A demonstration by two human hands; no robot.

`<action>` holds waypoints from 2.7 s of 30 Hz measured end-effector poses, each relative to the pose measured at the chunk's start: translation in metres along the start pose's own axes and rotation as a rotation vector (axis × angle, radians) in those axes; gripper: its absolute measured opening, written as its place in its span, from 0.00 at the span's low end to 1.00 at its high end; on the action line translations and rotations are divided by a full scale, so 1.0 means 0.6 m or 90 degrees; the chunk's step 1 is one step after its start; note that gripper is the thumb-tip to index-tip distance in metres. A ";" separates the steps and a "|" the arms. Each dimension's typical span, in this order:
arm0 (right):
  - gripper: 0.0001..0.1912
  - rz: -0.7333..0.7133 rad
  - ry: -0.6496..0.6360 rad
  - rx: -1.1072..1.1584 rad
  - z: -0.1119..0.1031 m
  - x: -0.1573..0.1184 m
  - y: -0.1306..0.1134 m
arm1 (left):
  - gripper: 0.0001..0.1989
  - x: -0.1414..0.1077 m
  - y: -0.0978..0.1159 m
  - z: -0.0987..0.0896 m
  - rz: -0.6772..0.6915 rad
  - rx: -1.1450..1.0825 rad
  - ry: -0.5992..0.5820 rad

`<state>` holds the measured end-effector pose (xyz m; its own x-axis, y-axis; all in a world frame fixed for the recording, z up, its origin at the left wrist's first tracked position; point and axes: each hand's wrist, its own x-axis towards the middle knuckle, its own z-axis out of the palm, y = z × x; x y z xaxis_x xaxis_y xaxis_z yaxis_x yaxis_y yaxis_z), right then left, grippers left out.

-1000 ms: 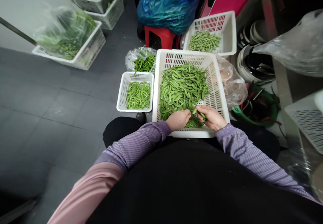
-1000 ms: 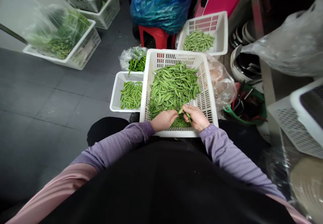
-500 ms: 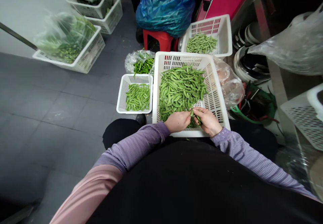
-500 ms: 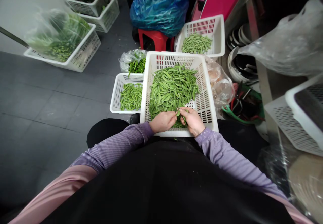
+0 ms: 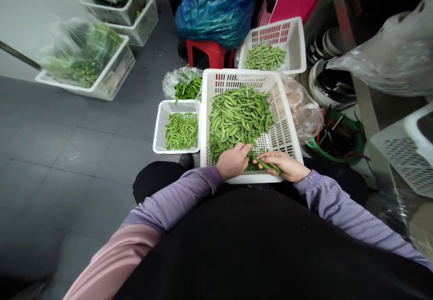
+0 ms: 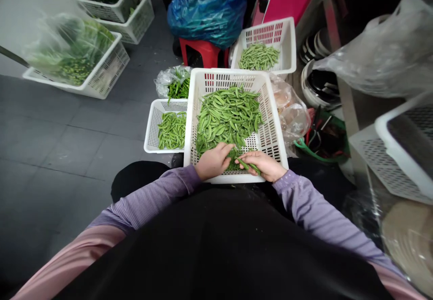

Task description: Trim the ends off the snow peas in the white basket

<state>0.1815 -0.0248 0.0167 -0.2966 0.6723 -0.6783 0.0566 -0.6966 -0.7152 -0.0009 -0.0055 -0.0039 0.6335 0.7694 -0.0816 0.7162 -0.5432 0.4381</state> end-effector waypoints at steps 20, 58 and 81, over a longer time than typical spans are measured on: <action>0.11 -0.079 0.388 -0.135 -0.070 0.132 0.040 | 0.11 0.010 0.001 0.029 -0.013 -0.117 -0.273; 0.18 0.048 0.012 -0.011 -0.007 -0.015 0.015 | 0.14 0.006 -0.021 -0.012 -0.144 0.015 -0.072; 0.17 -0.191 0.042 -0.135 0.025 0.020 -0.004 | 0.10 0.024 0.004 -0.008 -0.172 -0.829 -0.181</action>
<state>0.1635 -0.0187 0.0127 -0.2677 0.8583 -0.4377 0.1746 -0.4036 -0.8981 0.0083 0.0059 0.0005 0.6697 0.6191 -0.4101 0.1335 0.4429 0.8866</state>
